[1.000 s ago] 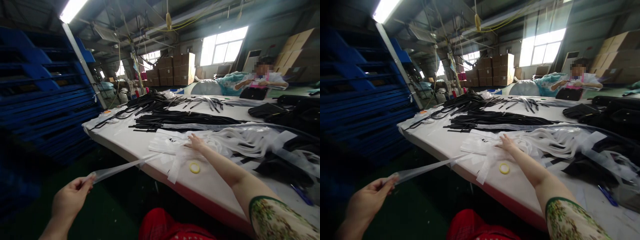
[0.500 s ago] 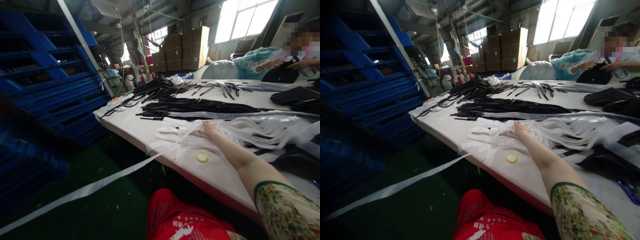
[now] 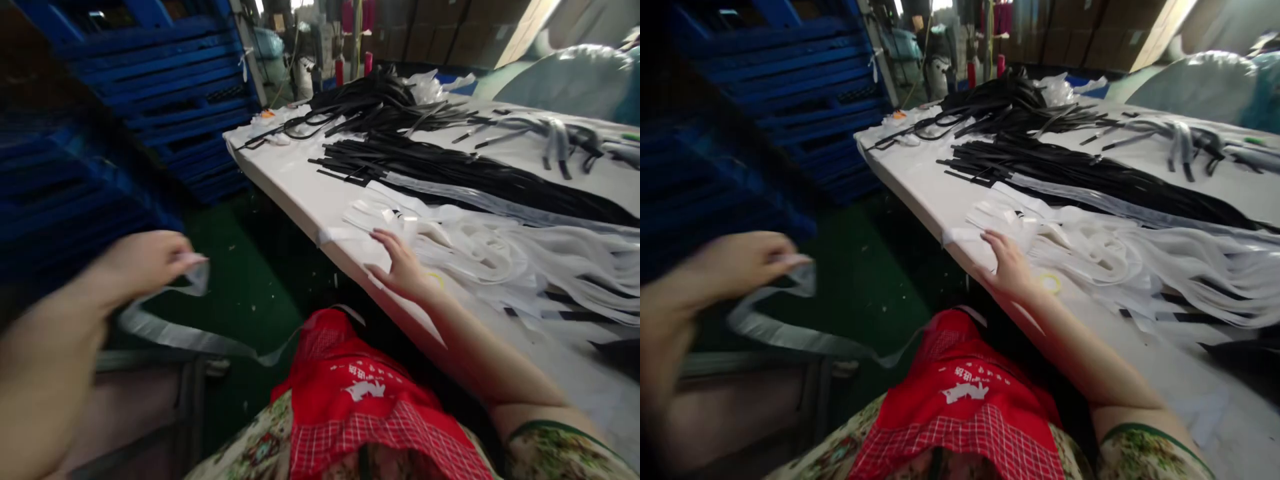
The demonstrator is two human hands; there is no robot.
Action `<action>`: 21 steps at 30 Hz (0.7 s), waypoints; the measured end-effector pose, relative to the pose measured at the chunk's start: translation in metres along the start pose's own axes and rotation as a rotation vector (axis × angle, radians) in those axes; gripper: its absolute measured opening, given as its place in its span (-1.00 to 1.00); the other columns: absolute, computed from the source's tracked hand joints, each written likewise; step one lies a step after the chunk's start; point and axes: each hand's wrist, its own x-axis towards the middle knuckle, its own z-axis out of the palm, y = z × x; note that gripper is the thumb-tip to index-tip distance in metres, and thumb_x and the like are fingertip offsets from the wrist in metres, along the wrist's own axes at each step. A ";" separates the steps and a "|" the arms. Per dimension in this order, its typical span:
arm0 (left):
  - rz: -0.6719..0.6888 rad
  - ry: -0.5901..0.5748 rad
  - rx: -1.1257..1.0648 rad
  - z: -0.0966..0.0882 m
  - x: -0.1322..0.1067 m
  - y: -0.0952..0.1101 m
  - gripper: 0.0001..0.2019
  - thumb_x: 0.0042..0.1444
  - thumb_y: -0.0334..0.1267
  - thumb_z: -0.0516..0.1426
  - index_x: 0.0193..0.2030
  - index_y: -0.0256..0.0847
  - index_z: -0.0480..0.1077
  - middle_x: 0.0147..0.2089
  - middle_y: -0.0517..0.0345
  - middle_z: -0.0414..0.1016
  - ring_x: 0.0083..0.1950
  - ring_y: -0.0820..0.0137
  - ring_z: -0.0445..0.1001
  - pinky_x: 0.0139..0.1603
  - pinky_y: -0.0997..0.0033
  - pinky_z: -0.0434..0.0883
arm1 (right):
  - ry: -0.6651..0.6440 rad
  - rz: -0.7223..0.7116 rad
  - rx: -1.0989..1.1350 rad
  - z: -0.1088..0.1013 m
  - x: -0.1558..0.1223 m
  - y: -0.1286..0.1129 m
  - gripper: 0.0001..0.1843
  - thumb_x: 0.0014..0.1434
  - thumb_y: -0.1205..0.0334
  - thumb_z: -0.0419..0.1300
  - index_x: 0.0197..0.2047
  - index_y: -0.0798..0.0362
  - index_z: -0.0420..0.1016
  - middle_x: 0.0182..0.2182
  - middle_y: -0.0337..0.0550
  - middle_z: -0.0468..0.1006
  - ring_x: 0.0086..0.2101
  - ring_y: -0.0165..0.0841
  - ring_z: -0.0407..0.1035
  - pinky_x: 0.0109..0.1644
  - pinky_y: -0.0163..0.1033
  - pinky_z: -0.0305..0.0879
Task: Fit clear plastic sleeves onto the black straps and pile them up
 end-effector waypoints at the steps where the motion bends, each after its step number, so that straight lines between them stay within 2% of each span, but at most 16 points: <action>1: 0.108 -0.079 -0.053 0.014 0.000 0.020 -0.76 0.14 -0.16 0.21 -0.41 -0.31 0.43 -0.40 0.22 0.41 -0.37 0.47 0.35 -0.32 0.49 0.29 | -0.096 -0.033 0.165 0.012 -0.008 -0.022 -0.29 0.15 0.04 0.23 0.31 -0.01 0.16 0.24 0.07 0.24 0.04 -0.16 0.36 0.18 0.01 0.26; 3: 0.365 -0.217 -0.241 0.045 0.007 0.068 -0.74 0.11 -0.14 0.20 -0.47 -0.29 0.41 -0.44 0.22 0.40 -0.40 0.48 0.32 -0.37 0.53 0.20 | -0.300 -0.020 0.441 0.036 -0.024 -0.053 -0.20 0.11 -0.01 0.29 0.34 -0.01 0.12 0.18 0.08 0.32 -0.17 -0.29 0.45 0.00 -0.10 0.40; 5: 0.527 -0.266 -0.458 0.075 0.015 0.116 -0.74 0.10 -0.12 0.19 -0.47 -0.28 0.41 -0.44 0.20 0.40 -0.41 0.48 0.31 -0.40 0.52 0.18 | -0.479 0.044 0.618 0.057 -0.039 -0.066 -0.21 0.03 -0.06 0.35 0.25 0.09 0.26 0.01 0.05 0.47 -0.29 -0.33 0.44 -0.14 -0.17 0.43; 6: 0.541 -0.263 -0.541 0.088 0.019 0.135 -0.73 0.09 -0.10 0.19 -0.48 -0.28 0.40 -0.46 0.21 0.39 -0.43 0.48 0.30 -0.43 0.51 0.17 | -0.540 0.090 0.687 0.067 -0.045 -0.067 -0.29 0.04 -0.10 0.33 0.15 0.13 0.37 -0.09 0.01 0.52 -0.31 -0.32 0.44 -0.17 -0.18 0.42; 8: 0.498 -0.238 -0.704 0.108 0.024 0.162 -0.70 0.06 -0.07 0.21 -0.50 -0.28 0.39 -0.49 0.21 0.37 -0.46 0.48 0.29 -0.45 0.51 0.18 | -0.574 0.206 0.821 0.082 -0.056 -0.062 -0.44 0.13 -0.19 0.22 -0.08 0.16 0.52 -0.25 -0.05 0.56 -0.30 -0.29 0.43 -0.17 -0.18 0.39; 9: 0.451 -0.227 -0.800 0.117 0.026 0.170 -0.69 0.04 -0.06 0.23 -0.49 -0.28 0.39 -0.48 0.20 0.38 -0.46 0.48 0.31 -0.44 0.51 0.20 | -0.563 0.266 0.890 0.087 -0.061 -0.058 -0.45 0.18 -0.22 0.14 -0.16 0.16 0.55 -0.29 -0.07 0.57 -0.29 -0.29 0.43 -0.15 -0.18 0.38; 11: 0.352 -0.258 -1.032 0.134 0.026 0.180 -0.68 -0.01 -0.02 0.28 -0.35 -0.29 0.44 -0.40 0.15 0.46 -0.40 0.44 0.39 -0.39 0.49 0.29 | -0.528 0.370 1.018 0.094 -0.068 -0.048 -0.40 0.23 -0.26 0.05 -0.19 0.15 0.57 -0.33 -0.09 0.57 -0.28 -0.30 0.44 -0.11 -0.16 0.37; 13: 0.305 -0.371 -1.272 0.150 0.024 0.188 -0.53 -0.08 0.00 0.33 -0.12 -0.28 0.45 -0.24 0.06 0.54 -0.28 0.35 0.49 -0.26 0.42 0.40 | -0.485 0.430 1.099 0.096 -0.074 -0.039 -0.35 0.18 -0.32 0.08 -0.19 0.15 0.57 -0.33 -0.09 0.57 -0.29 -0.30 0.44 -0.10 -0.15 0.36; 15: 0.332 -0.511 -1.440 0.164 0.021 0.198 -0.45 -0.04 0.05 0.30 0.01 -0.27 0.44 -0.10 -0.03 0.57 -0.10 0.24 0.53 -0.06 0.30 0.44 | -0.427 0.482 1.121 0.097 -0.077 -0.032 -0.31 0.10 -0.38 0.12 -0.19 0.16 0.56 -0.32 -0.08 0.57 -0.26 -0.27 0.44 -0.09 -0.13 0.37; 16: 0.366 -0.553 -1.493 0.170 0.020 0.203 -0.50 0.03 0.08 0.24 -0.01 -0.27 0.47 -0.03 -0.06 0.56 -0.01 0.21 0.51 0.04 0.26 0.41 | -0.402 0.513 1.105 0.096 -0.079 -0.029 -0.29 0.07 -0.40 0.13 -0.19 0.15 0.56 -0.31 -0.07 0.57 -0.24 -0.25 0.44 -0.08 -0.12 0.37; 18: 0.418 -0.554 -1.541 0.178 0.023 0.213 -0.57 0.20 0.08 0.08 -0.15 -0.26 0.53 0.05 -0.07 0.54 0.10 0.20 0.46 0.15 0.25 0.36 | -0.413 0.577 1.055 0.093 -0.083 -0.024 -0.32 0.08 -0.38 0.14 -0.17 0.14 0.55 -0.28 -0.06 0.57 -0.19 -0.22 0.45 -0.04 -0.09 0.37; 20: 0.389 -0.458 -1.488 0.184 0.033 0.220 -0.54 0.27 0.02 -0.03 -0.36 -0.25 0.53 -0.01 -0.03 0.58 0.04 0.24 0.50 0.09 0.29 0.39 | -0.487 0.604 1.021 0.088 -0.089 -0.020 -0.38 0.11 -0.29 0.18 -0.09 0.11 0.52 -0.22 -0.07 0.57 -0.15 -0.22 0.45 -0.02 -0.09 0.37; 21: 0.339 -0.401 -1.424 0.187 0.040 0.222 -0.55 0.27 -0.03 -0.03 -0.45 -0.25 0.50 -0.09 -0.02 0.60 -0.04 0.27 0.52 0.02 0.32 0.42 | -0.521 0.606 1.004 0.084 -0.093 -0.018 -0.40 0.11 -0.25 0.21 -0.03 0.10 0.50 -0.19 -0.07 0.57 -0.16 -0.23 0.46 -0.02 -0.10 0.38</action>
